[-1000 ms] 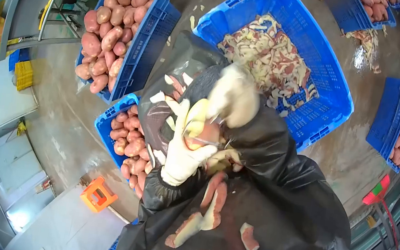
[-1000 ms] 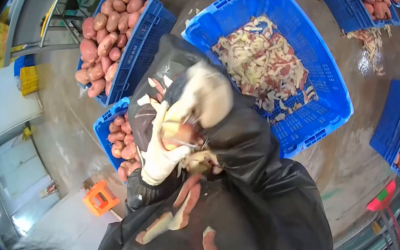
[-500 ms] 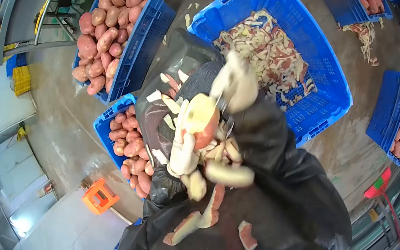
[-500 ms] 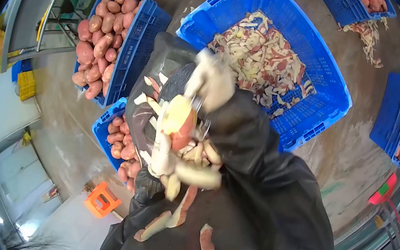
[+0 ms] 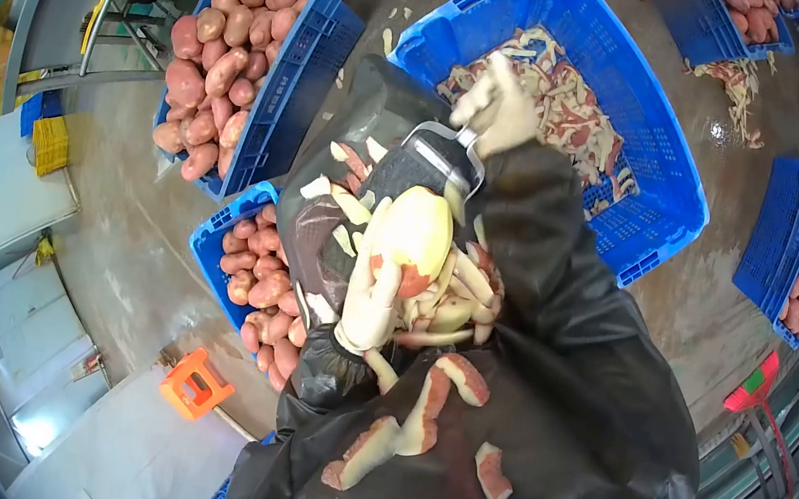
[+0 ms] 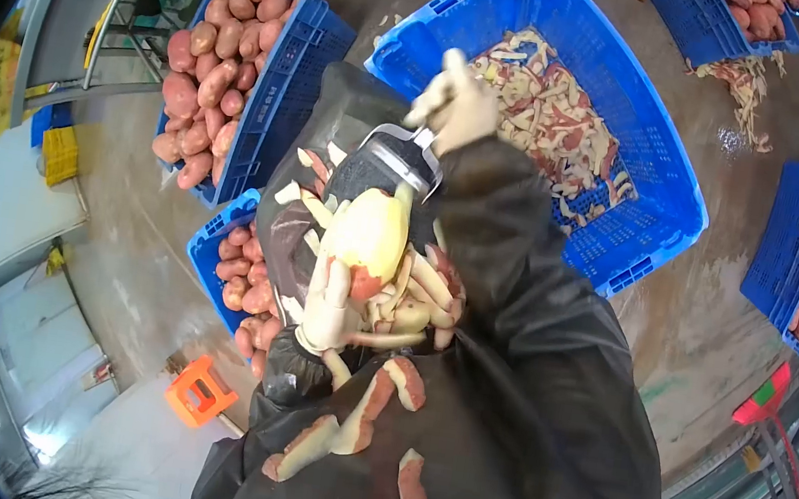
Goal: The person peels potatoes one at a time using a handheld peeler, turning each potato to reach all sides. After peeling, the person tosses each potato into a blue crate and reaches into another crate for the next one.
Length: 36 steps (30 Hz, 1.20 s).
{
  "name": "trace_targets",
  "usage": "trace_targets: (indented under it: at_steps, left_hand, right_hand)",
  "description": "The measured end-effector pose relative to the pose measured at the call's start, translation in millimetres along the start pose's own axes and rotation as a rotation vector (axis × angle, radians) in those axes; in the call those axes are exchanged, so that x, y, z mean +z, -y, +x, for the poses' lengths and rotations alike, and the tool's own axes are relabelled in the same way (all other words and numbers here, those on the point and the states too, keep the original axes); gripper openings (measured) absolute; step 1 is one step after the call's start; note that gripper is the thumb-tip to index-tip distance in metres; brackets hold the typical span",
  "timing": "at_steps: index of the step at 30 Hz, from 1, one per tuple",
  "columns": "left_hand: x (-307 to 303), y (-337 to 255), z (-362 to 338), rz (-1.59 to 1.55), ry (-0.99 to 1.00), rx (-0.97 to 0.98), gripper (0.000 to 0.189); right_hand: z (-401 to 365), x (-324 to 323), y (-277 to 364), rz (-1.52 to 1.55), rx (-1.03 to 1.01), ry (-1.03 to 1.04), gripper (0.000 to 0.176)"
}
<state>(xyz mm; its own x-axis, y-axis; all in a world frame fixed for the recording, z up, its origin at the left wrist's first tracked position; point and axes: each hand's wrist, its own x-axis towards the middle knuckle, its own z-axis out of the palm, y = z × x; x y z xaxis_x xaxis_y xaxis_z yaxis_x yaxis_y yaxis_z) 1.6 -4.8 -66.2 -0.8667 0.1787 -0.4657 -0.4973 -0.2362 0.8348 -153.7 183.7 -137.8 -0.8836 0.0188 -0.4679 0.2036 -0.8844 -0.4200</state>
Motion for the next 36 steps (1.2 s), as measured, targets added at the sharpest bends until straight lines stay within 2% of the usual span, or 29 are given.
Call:
trace_targets:
  at_steps: [1, 2, 4, 5, 6, 8, 9, 10, 12, 13, 14, 15, 16, 17, 18, 19, 20, 21, 22, 23, 24, 25, 26, 28, 30, 32, 33, 34, 36]
  left_hand:
    - [-0.2, -6.2, 0.8, 0.156, 0.015, 0.05, 0.058]
    - [2.9, -11.8, 7.9, 0.31, 0.034, 0.106, 0.058]
    - [14.8, -22.0, 8.5, 0.311, 0.023, 0.057, 0.061]
    - [18.0, -28.3, 5.4, 0.326, 0.014, 0.014, 0.064]
    - [19.5, -30.9, 6.8, 0.337, 0.004, -0.006, 0.068]
    - [17.5, -35.4, 9.7, 0.337, -0.061, 0.003, 0.066]
    - [17.3, -43.3, 12.4, 0.644, -0.029, 0.06, 0.061]
    - [20.7, -49.4, 6.4, 0.951, 0.012, 0.094, 0.056]
    - [41.4, -53.1, 18.4, 1.339, -0.043, -0.076, 0.043]
    - [39.7, -49.4, 19.8, 1.265, -0.045, -0.015, 0.042]
    - [36.1, -43.8, 20.2, 1.193, -0.05, 0.052, 0.042]
    - [34.4, -32.8, 17.2, 1.11, -0.063, 0.226, 0.044]
    - [29.3, -23.1, 12.7, 1.231, -0.069, 0.38, 0.048]
    - [27.2, -16.0, 13.9, 1.215, -0.081, 0.429, 0.05]
    - [23.7, -10.7, 4.1, 1.208, -0.082, 0.452, 0.052]
    - [20.3, -6.4, -0.3, 1.214, -0.07, 0.436, 0.052]
    - [19.3, -1.9, 3.7, 1.115, -0.073, 0.534, 0.053]
    - [18.0, -0.2, 6.7, 1.017, -0.08, 0.63, 0.054]
    - [18.0, -3.9, 12.9, 1.015, -0.091, 0.644, 0.054]
    - [20.0, -8.8, 16.1, 1.049, -0.041, 0.618, 0.055]
    - [19.5, -10.9, 7.8, 1.091, 0.022, 0.562, 0.056]
    - [10.7, 2.6, 3.8, 1.141, -0.045, 0.645, 0.059]
    - [12.1, 3.0, 6.3, 1.074, -0.042, 0.698, 0.061]
    - [8.4, 2.8, 11.3, 1.007, -0.002, 0.783, 0.061]
    - [9.2, 2.7, 8.8, 1.014, -0.029, 0.759, 0.06]
    - [18.8, -16.6, 9.2, 1.097, 0.102, 0.651, 0.061]
    - [11.6, -1.5, 10.3, 1.084, -0.027, 0.687, 0.06]
    - [11.2, 1.0, 10.5, 1.078, -0.029, 0.699, 0.06]
    - [9.9, 2.8, 12.2, 1.072, -0.042, 0.756, 0.061]
  right_hand:
    - [10.1, -10.1, 9.9, 0.263, 0.106, 0.046, 0.038]
    - [-19.1, 5.9, 10.1, 0.311, 0.085, 0.218, 0.036]
    - [-64.7, 46.6, -1.9, -0.062, 0.14, 0.06, 0.04]
    - [-6.0, -14.9, -39.7, -0.117, -0.13, -0.045, 0.032]
    - [6.8, -18.2, -14.1, 0.141, 0.054, -0.036, 0.036]
    - [4.2, -17.6, 18.6, 0.294, -0.001, -0.013, 0.039]
    - [-17.7, -11.4, 20.7, 0.301, 0.018, 0.02, 0.043]
    - [-39.3, -4.9, 14.2, 0.374, 0.161, 0.118, 0.045]
    - [-50.6, -10.3, -6.8, 0.286, 0.286, 0.054, 0.046]
    - [-32.5, -33.5, -13.7, 0.16, 0.1, -0.072, 0.043]
    - [-23.3, -41.1, -1.3, 0.366, 0.146, -0.163, 0.042]
    - [-31.4, -50.7, 2.9, 0.355, 0.169, -0.078, 0.043]
    - [-47.0, -37.8, 14.3, 0.341, 0.188, 0.015, 0.044]
    - [-65.6, -21.7, 5.4, 0.585, 0.331, 0.324, 0.042]
    - [-85.9, 0.7, 0.3, 0.188, 0.224, 0.158, 0.042]
    - [-73.6, -20.6, -10.4, 0.194, 0.176, 0.035, 0.042]
    - [-47.4, -46.6, -14.3, 0.184, 0.122, -0.065, 0.043]
    - [-39.8, -63.4, -3.6, 0.384, 0.227, -0.105, 0.042]
    - [-53.2, -53.1, -2.3, 0.393, 0.158, 0.161, 0.043]
    - [-73.0, -18.7, 2.9, 0.27, 0.199, 0.177, 0.043]
    - [-94.4, 8.4, 1.0, 0.163, 0.247, 0.17, 0.044]
    - [-84.8, 1.6, -3.0, -0.019, 0.188, 0.082, 0.044]
    - [-62.4, -15.8, -2.9, 0.113, 0.302, -0.114, 0.045]
    - [-55.7, -28.9, 12.2, 0.239, 0.275, -0.111, 0.046]
    - [-93.1, 6.5, 7.8, 0.136, 0.274, 0.088, 0.044]
    - [-83.3, 4.2, 4.9, -0.025, 0.223, -0.101, 0.045]
    - [-59.3, -21.8, 1.0, 0.056, 0.177, -0.173, 0.046]
    - [-57.3, -26.3, 11.5, 0.138, 0.199, -0.18, 0.045]
    - [-88.1, -6.3, 10.1, 0.264, 0.305, 0.227, 0.041]
